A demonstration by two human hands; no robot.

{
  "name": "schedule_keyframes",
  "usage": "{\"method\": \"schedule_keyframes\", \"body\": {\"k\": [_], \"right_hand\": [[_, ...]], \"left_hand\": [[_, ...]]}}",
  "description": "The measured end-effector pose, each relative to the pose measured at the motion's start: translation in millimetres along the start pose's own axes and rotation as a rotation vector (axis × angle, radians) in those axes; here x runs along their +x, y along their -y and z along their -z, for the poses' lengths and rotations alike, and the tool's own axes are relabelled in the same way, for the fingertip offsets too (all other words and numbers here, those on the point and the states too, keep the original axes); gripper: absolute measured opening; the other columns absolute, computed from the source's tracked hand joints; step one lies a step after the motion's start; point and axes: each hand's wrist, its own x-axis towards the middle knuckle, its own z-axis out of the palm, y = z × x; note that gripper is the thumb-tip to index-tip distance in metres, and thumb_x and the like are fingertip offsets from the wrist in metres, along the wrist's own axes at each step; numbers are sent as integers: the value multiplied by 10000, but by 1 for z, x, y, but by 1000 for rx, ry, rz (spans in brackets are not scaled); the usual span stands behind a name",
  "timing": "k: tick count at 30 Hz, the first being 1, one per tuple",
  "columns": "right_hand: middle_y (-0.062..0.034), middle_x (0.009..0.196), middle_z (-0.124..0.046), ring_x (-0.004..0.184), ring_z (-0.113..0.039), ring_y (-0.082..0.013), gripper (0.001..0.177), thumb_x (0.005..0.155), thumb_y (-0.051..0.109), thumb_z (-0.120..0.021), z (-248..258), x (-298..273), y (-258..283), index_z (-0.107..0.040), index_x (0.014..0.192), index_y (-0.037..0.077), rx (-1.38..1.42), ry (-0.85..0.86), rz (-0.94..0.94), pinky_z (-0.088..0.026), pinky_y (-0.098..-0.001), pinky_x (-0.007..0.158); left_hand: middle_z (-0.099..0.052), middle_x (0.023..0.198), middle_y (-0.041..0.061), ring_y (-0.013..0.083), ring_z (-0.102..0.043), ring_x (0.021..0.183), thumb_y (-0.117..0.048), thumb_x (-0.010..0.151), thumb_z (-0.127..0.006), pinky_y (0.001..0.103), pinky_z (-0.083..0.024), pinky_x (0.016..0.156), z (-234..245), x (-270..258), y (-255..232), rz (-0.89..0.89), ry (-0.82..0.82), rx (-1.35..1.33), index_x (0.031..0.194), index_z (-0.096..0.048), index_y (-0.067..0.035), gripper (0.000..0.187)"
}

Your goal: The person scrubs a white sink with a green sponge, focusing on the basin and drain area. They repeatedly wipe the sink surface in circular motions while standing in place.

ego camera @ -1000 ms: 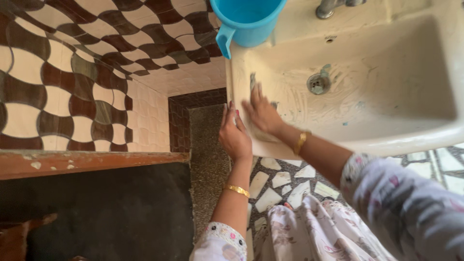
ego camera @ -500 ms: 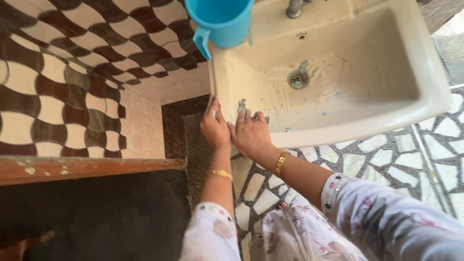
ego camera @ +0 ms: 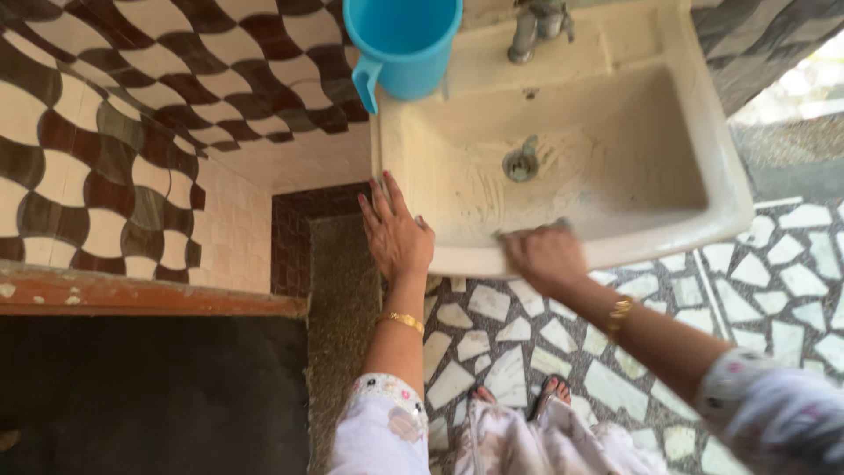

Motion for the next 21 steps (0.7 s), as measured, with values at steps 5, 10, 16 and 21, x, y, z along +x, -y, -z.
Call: {"method": "schedule_keyframes", "body": {"k": [5, 10, 16, 21], "right_hand": [[-164, 1047, -758, 992, -702, -344, 573, 1105, 483, -279, -5, 60, 46, -662, 1332, 122, 202, -49, 92, -519, -473, 968], [-92, 1124, -768, 1002, -740, -275, 506, 964, 526, -554, -17, 55, -54, -766, 1222, 146, 592, 218, -53, -550, -398, 966], [-131, 1052, -799, 921, -751, -274, 282, 896, 168, -683, -55, 110, -158, -769, 1155, 96, 668, -72, -47, -584, -395, 836], [-35, 1115, -760, 932, -738, -141, 216, 958, 159, -629, -11, 162, -144, -719, 1152, 183, 1495, 81, 119, -609, -328, 861]], "left_hand": [[-183, 1663, 170, 424, -246, 1498, -316, 929, -657, 451, -287, 1219, 2, 8, -8, 0, -9, -12, 1625, -108, -136, 905], [-161, 1668, 163, 425, -230, 1499, -345, 944, -646, 463, -292, 1191, 2, 18, -10, 33, 72, 17, 1627, -94, -178, 894], [-150, 1702, 157, 354, -82, 1559, -317, 931, -671, 457, -195, 1280, -28, 36, -31, 28, -117, 518, 1651, -218, -70, 886], [-77, 1679, 190, 434, -24, 1515, -373, 983, -714, 583, -222, 1135, -78, 37, -150, 248, -7, -750, 1571, -292, -137, 762]]}}
